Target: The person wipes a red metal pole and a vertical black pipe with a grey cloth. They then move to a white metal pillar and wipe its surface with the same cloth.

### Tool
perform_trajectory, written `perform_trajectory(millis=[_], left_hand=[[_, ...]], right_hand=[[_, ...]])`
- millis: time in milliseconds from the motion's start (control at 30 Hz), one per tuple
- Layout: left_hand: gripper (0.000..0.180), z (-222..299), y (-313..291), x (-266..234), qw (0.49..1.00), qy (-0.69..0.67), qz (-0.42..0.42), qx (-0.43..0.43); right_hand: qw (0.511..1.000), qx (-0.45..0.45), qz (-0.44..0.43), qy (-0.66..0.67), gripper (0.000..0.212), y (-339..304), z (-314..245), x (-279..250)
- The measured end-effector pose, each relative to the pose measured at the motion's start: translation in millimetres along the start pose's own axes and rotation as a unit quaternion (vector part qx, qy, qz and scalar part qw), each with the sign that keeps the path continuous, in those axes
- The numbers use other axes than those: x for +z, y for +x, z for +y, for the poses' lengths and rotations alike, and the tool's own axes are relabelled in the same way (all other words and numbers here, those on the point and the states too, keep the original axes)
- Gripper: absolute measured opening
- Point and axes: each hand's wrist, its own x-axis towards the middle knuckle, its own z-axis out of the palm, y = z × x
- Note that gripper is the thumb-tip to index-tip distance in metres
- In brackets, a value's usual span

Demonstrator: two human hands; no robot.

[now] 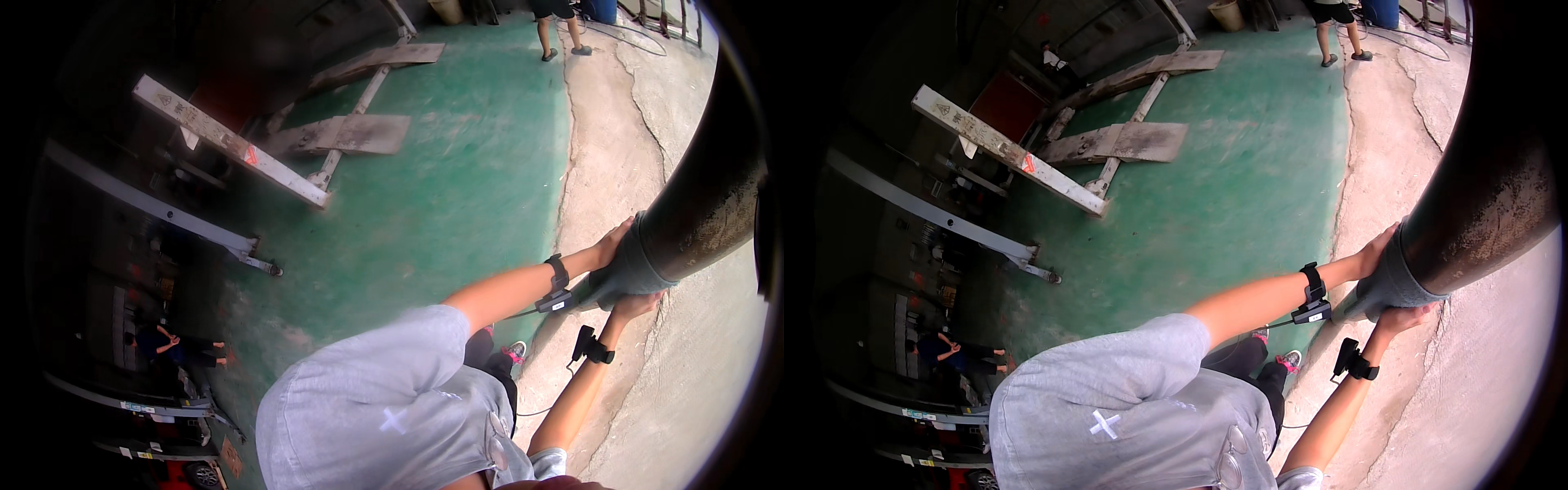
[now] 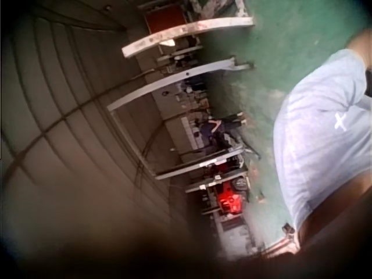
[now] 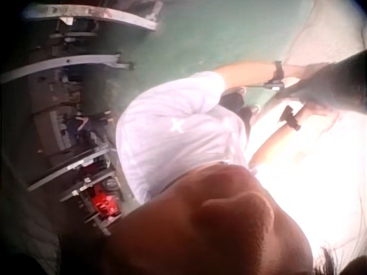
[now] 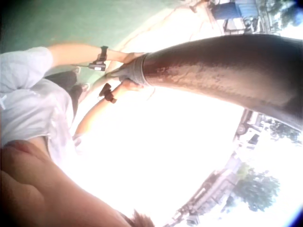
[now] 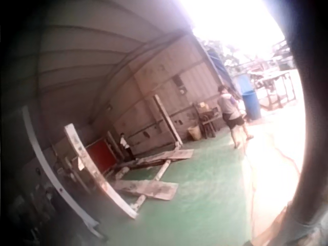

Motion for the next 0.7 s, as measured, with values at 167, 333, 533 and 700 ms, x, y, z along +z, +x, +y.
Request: perform_trajectory(millis=[167, 333, 533, 700], left_hand=[[0.057, -62, -38, -30, 0.968, 0.082, 0.203, -0.125], [0.055, -94, -115, -33, 0.916, 0.27, 0.209, -0.211], [0.057, -98, -157, -2, 0.928, 0.197, 0.051, -0.311], [0.06, -61, -165, -12, 0.929, 0.153, -0.027, -0.335]], right_hand=[[0.991, 0.133, 0.01, 0.003, 0.063, -46, 49, -17], [0.955, 0.281, -0.011, 0.094, 0.061, -94, 40, -12], [0.907, 0.401, -0.112, 0.057, 0.048, -96, 85, -72], [0.891, 0.433, -0.137, 0.002, 0.046, -125, 50, -95]])
